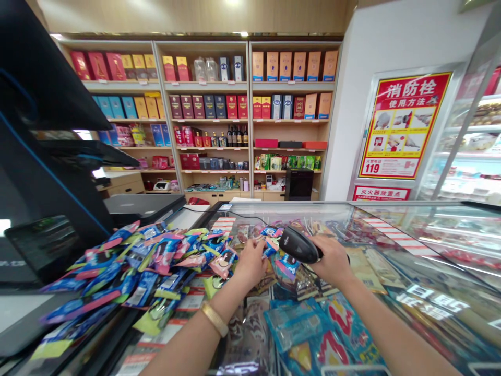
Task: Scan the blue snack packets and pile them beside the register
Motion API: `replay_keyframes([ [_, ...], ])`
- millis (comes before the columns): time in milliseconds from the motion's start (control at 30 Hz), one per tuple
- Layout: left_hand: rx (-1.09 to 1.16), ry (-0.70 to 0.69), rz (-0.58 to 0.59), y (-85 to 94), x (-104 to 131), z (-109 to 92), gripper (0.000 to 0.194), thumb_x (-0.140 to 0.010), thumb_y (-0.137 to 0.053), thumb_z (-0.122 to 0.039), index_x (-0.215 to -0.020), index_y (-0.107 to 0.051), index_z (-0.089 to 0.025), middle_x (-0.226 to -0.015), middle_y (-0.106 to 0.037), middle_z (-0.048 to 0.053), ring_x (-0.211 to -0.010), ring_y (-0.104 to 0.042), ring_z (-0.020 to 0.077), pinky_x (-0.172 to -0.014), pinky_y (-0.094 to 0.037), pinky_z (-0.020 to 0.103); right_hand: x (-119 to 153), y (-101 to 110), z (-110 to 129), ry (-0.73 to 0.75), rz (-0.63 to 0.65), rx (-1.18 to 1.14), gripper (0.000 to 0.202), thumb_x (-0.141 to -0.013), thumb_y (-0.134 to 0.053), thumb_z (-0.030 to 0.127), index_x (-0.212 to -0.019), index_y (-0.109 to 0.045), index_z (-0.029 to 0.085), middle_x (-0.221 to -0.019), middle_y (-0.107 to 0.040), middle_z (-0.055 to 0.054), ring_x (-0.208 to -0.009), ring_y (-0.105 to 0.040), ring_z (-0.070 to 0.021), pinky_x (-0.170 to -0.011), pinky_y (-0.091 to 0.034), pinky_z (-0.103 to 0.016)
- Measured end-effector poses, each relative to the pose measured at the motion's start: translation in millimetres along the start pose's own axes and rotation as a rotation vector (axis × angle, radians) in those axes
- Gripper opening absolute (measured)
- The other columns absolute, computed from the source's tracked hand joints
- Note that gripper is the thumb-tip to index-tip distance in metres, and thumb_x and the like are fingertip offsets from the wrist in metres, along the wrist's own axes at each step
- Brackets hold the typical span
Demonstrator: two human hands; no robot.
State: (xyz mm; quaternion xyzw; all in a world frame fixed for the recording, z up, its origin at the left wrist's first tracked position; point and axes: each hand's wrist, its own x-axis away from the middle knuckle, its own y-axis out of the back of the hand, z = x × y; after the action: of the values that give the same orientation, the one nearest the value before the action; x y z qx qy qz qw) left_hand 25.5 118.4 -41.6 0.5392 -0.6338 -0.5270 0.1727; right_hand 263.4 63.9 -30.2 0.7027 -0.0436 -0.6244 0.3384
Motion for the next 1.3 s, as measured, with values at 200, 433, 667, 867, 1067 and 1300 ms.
replay_keyframes([
  [200,0.798,0.21,-0.144,1.2,-6,-2,0.024,-0.077,-0.06,-0.02,-0.1,-0.057,-0.019,-0.083,-0.061,0.003,-0.079,-0.062,0.0182,-0.079,-0.049,0.032,0,0,1,-0.013,-0.027,0.003,0.028,-0.072,-0.056,0.031,-0.095,-0.067,0.019,-0.088,-0.073,-0.009,-0.082,-0.067,-0.0235,-0.073,-0.049,-0.033],
  [433,1.7,0.453,-0.046,20.3,-11,-3,0.023,-0.076,-0.064,-0.025,-0.096,-0.054,-0.019,-0.071,-0.063,-0.001,-0.053,-0.062,0.0113,-0.063,-0.051,0.026,-2,1,2,-0.016,-0.028,-0.025,0.027,-0.073,-0.057,0.032,-0.095,-0.067,0.02,-0.087,-0.072,-0.009,-0.081,-0.067,-0.0239,-0.074,-0.049,-0.034],
  [667,1.686,0.37,-0.09,20.9,-10,-1,0.024,-0.074,-0.067,-0.019,-0.094,-0.055,-0.018,-0.078,-0.064,-0.002,-0.056,-0.061,0.0079,-0.065,-0.052,0.024,-5,5,14,-0.003,0.084,-0.12,0.03,-0.067,-0.057,0.025,-0.095,-0.068,0.022,-0.091,-0.073,-0.008,-0.082,-0.066,-0.0225,-0.074,-0.046,-0.032],
  [867,1.712,0.374,-0.126,19.1,-11,-3,0.028,-0.071,-0.069,-0.016,-0.097,-0.061,-0.018,-0.077,-0.066,-0.003,-0.052,-0.057,0.0059,-0.062,-0.05,0.022,-9,8,21,0.035,0.121,-0.148,0.029,-0.067,-0.055,0.024,-0.093,-0.067,0.021,-0.089,-0.073,-0.007,-0.077,-0.066,-0.0209,-0.069,-0.044,-0.03],
  [1067,1.691,0.34,-0.158,16.0,-12,-3,0.024,-0.073,-0.068,-0.019,-0.097,-0.07,-0.013,-0.079,-0.071,0.004,-0.063,-0.062,0.0115,-0.062,-0.049,0.023,-8,7,22,0.029,0.137,-0.151,0.028,-0.068,-0.056,0.025,-0.094,-0.067,0.022,-0.088,-0.073,-0.006,-0.077,-0.066,-0.02,-0.07,-0.043,-0.029],
  [1300,1.706,0.305,-0.196,17.4,-13,-3,0.022,-0.073,-0.068,-0.02,-0.093,-0.073,-0.014,-0.084,-0.072,0.004,-0.07,-0.062,0.0118,-0.061,-0.047,0.02,-9,8,23,0.018,0.147,-0.133,0.026,-0.068,-0.056,0.026,-0.092,-0.067,0.022,-0.087,-0.073,-0.006,-0.077,-0.066,-0.0209,-0.068,-0.042,-0.03],
])
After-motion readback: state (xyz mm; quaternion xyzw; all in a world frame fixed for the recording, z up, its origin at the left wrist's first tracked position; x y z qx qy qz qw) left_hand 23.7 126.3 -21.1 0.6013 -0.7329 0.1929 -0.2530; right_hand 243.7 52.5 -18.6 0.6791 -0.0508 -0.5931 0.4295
